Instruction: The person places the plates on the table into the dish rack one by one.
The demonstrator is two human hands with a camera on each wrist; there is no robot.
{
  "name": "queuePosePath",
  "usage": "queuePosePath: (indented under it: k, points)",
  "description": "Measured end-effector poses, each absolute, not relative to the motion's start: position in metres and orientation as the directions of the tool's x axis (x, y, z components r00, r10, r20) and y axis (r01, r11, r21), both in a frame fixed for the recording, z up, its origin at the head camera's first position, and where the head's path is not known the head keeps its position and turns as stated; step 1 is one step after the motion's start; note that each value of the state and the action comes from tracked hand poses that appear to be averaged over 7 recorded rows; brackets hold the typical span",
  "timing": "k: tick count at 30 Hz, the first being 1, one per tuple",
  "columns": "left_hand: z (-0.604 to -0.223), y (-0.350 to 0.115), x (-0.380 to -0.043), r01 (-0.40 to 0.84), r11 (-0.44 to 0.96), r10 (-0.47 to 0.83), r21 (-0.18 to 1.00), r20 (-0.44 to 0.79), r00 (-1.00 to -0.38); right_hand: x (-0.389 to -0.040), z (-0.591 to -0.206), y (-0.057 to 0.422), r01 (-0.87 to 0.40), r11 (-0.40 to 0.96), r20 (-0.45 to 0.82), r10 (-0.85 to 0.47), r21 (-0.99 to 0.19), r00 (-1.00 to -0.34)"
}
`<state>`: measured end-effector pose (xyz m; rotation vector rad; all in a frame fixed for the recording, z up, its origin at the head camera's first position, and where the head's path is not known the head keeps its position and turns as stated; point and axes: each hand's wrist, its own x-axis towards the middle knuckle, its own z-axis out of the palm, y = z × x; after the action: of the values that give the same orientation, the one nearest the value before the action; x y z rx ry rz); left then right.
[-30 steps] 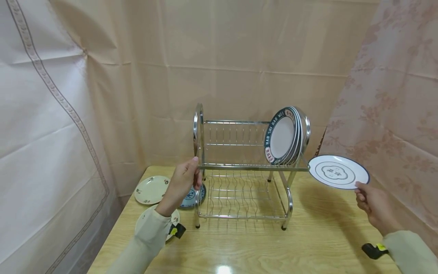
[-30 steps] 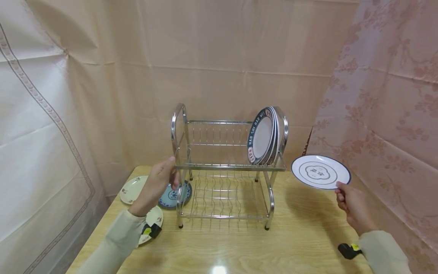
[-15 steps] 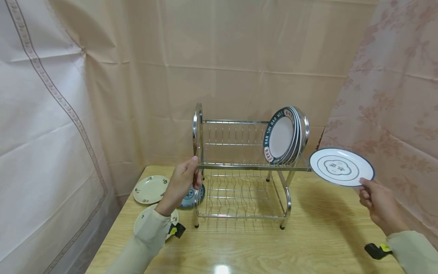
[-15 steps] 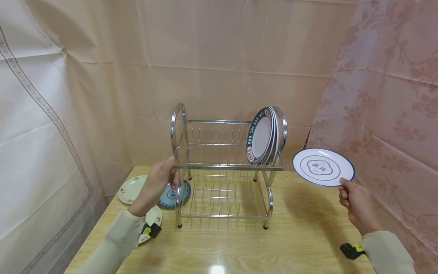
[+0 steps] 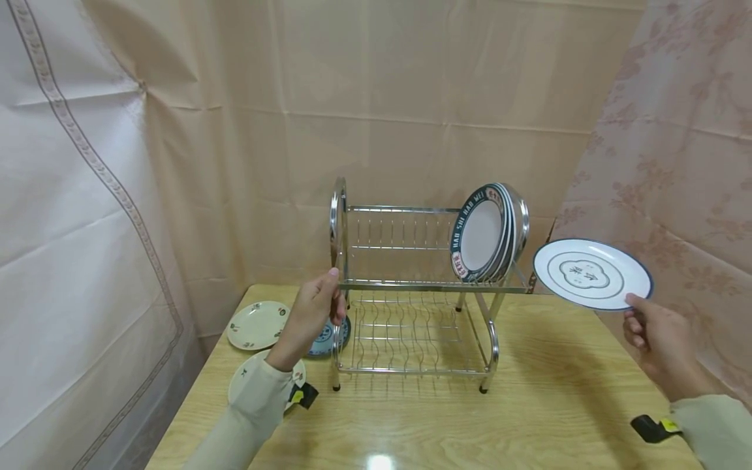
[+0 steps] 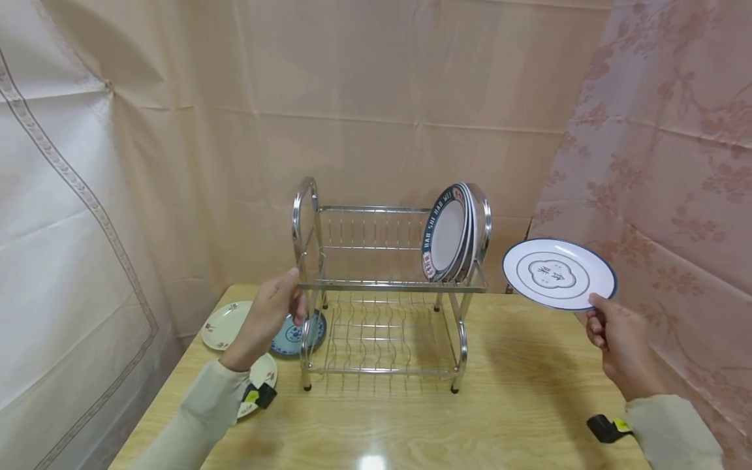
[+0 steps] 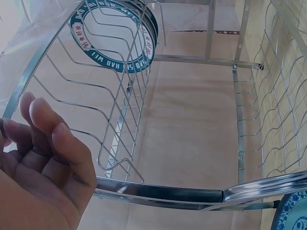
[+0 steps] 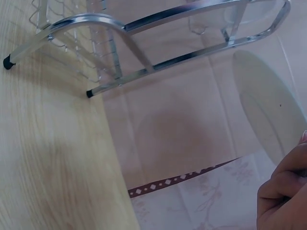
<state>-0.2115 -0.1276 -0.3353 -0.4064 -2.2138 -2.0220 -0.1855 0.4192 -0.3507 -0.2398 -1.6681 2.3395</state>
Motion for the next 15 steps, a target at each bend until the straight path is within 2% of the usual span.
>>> queuePosePath:
  k: [10,15]
  points:
    - [-0.337,-0.128,-0.212,0.271,0.066,0.126,0.96,0.261,-0.957,-0.18,-0.332,0.418,-0.218,-0.377,0.114,0.278,-0.9,-0.954]
    - [-0.336,-0.127,-0.211,0.289,0.056,0.139,0.956,0.279,-0.95,-0.179,-0.325,0.414,-0.28,-0.489,0.161,0.272,-0.826,-0.949]
